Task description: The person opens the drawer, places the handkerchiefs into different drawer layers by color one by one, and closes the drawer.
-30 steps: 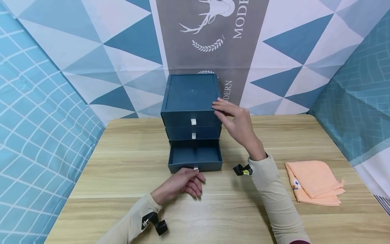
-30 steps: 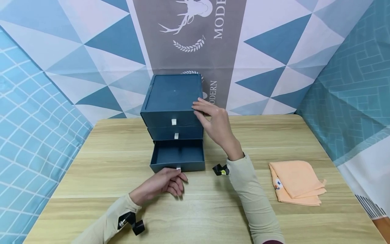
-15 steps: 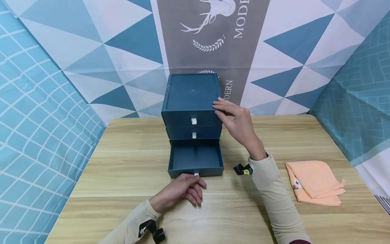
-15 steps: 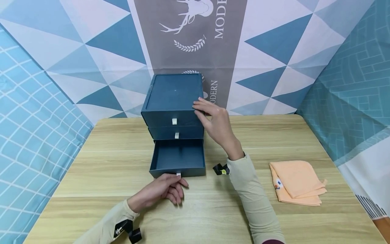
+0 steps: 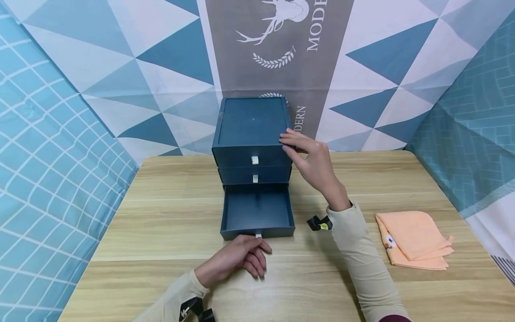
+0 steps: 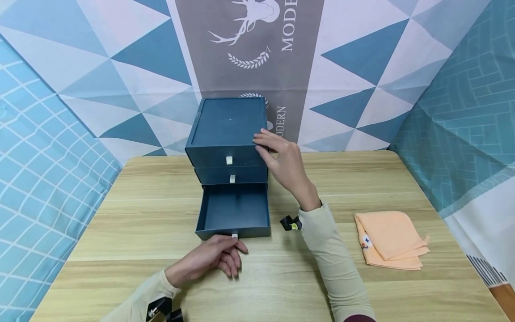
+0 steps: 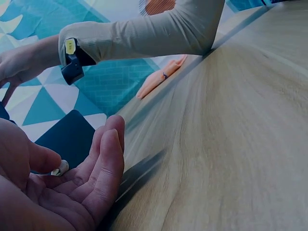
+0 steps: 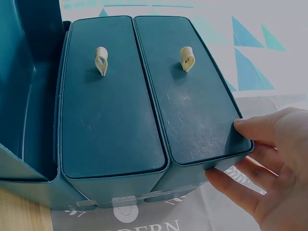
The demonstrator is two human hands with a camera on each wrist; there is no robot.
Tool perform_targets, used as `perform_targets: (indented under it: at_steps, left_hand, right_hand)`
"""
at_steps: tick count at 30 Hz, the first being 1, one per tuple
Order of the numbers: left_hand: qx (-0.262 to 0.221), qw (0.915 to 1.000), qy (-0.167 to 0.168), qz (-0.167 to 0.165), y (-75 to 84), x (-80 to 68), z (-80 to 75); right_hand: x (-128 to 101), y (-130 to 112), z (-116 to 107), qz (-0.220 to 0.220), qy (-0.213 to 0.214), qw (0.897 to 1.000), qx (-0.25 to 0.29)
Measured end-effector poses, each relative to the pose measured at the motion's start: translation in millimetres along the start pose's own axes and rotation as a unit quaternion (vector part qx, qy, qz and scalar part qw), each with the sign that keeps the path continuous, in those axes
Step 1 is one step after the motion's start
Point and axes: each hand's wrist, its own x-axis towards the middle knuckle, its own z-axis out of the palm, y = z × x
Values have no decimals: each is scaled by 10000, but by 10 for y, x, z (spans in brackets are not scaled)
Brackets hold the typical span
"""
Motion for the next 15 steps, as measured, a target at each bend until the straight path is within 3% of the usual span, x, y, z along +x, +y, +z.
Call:
perform_targets:
  at_steps: [15]
  left_hand:
    - [33, 10000, -2, -57, -23, -53, 46]
  right_hand:
    - [9, -1, -3, 64, -12, 9999, -86]
